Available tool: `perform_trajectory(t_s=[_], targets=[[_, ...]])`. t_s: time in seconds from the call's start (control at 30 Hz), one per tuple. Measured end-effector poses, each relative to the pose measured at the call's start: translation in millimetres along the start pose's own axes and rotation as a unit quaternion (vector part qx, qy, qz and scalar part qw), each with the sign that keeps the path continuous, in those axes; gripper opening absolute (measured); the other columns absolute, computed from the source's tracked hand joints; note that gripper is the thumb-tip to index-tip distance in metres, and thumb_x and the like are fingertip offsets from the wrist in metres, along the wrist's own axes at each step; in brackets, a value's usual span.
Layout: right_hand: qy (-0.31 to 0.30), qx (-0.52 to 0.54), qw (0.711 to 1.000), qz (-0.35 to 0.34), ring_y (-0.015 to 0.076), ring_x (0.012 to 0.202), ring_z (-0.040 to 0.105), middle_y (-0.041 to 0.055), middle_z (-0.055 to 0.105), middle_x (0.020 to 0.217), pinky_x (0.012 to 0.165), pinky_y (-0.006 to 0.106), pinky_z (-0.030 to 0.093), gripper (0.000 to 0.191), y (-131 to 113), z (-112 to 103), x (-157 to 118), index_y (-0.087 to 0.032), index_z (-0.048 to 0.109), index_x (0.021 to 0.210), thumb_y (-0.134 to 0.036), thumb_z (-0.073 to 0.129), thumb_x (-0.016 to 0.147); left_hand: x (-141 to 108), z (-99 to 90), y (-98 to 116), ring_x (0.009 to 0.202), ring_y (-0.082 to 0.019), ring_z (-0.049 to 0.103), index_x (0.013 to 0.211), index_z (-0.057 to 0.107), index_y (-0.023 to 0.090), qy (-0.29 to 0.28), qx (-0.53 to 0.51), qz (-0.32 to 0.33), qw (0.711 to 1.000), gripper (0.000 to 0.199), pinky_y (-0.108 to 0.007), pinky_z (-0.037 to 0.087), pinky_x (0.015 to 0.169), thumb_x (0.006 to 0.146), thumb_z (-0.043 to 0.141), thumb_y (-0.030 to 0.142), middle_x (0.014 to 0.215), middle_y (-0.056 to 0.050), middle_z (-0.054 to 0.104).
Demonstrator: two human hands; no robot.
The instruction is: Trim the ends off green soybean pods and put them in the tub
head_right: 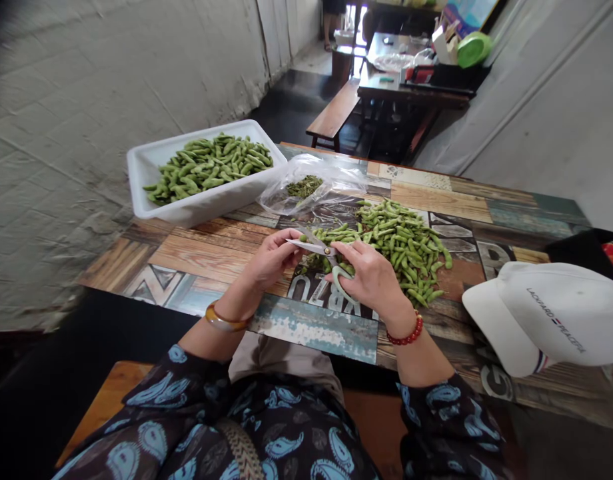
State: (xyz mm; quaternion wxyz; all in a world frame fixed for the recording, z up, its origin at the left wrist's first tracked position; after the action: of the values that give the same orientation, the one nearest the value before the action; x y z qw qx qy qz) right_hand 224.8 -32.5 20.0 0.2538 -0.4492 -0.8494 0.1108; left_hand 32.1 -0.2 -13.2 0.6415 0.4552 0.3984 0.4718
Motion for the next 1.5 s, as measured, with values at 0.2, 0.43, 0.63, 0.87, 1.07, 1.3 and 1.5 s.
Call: perform_trajectory(t_s=[0.2,0.43,0.63,0.87,1.07,1.3,1.5], targets=[[0.003,-0.010,1.000,-0.009,0.0266,0.089,0.065,0.0099,0.067,0.100,0.082,0.041,0.056,0.053,0,0,0,-0.019,0.061,0.130,-0.045,0.071,0.085,0,2.4,0,0.047,-0.004,0.040,0.089,0.063,0.015,0.006,0.023,0.004,1.000,0.028,-0.018,0.024,0.045,0.073,0.072,0.036,0.061,0.004,0.055],[-0.008,0.011,1.000,0.018,0.0225,0.082,0.065,0.0077,0.068,0.097,0.075,0.035,0.057,0.054,4,3,-2,-0.022,0.061,0.130,-0.047,0.072,0.084,4,-0.5,-3,0.047,-0.005,0.038,0.090,0.063,0.015,-0.007,0.026,0.052,0.998,0.034,-0.020,0.027,0.046,0.073,0.075,0.042,0.057,0.006,0.049],[-0.009,0.015,1.000,0.016,0.0227,0.082,0.065,0.0078,0.067,0.098,0.075,0.035,0.057,0.053,1,3,-2,-0.022,0.061,0.131,-0.045,0.072,0.084,3,-0.7,0,0.049,-0.006,0.040,0.084,0.064,0.015,-0.005,0.058,0.057,0.997,0.023,-0.020,0.030,0.048,0.075,0.071,0.036,0.059,0.005,0.052],[0.006,-0.022,1.000,-0.017,0.0277,0.095,0.065,0.0104,0.067,0.105,0.085,0.042,0.056,0.053,-3,3,0,-0.020,0.058,0.133,-0.043,0.068,0.087,1,2.3,3,0.053,-0.007,0.045,0.083,0.067,0.014,-0.012,0.088,0.057,0.994,0.019,-0.021,0.035,0.051,0.074,0.070,0.031,0.066,0.002,0.058],[0.009,-0.038,0.999,-0.029,0.0298,0.099,0.063,0.0124,0.066,0.108,0.089,0.046,0.054,0.057,-1,5,2,-0.018,0.057,0.134,-0.043,0.070,0.084,0,4.6,6,0.052,-0.007,0.042,0.085,0.070,0.014,-0.032,0.109,0.072,0.991,0.021,-0.021,0.032,0.050,0.075,0.070,0.033,0.063,0.002,0.057],[0.007,-0.018,1.000,-0.025,0.0299,0.098,0.062,0.0130,0.065,0.107,0.089,0.046,0.054,0.057,-5,5,2,-0.018,0.056,0.134,-0.044,0.070,0.085,-3,7.9,8,0.050,-0.008,0.041,0.084,0.070,0.015,-0.049,0.124,0.074,0.988,0.021,-0.022,0.030,0.049,0.078,0.068,0.034,0.059,0.002,0.054],[0.002,0.020,1.000,-0.012,0.0257,0.090,0.063,0.0104,0.064,0.104,0.083,0.040,0.055,0.055,-5,6,-1,-0.022,0.056,0.135,-0.043,0.069,0.086,-2,9.2,8,0.050,-0.007,0.044,0.078,0.067,0.014,-0.057,0.108,0.072,0.990,0.023,-0.021,0.033,0.049,0.079,0.069,0.038,0.062,0.001,0.056]])
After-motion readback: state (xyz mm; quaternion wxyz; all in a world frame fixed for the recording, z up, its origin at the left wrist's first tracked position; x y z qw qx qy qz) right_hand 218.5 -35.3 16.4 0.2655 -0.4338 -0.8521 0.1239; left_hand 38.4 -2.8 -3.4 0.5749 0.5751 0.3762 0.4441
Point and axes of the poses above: each hand's wrist, its own x-axis towards the middle knuckle, its own z-axis out of the palm, y = z × x, the point moved 5 cm from there along x, towards the middle knuckle
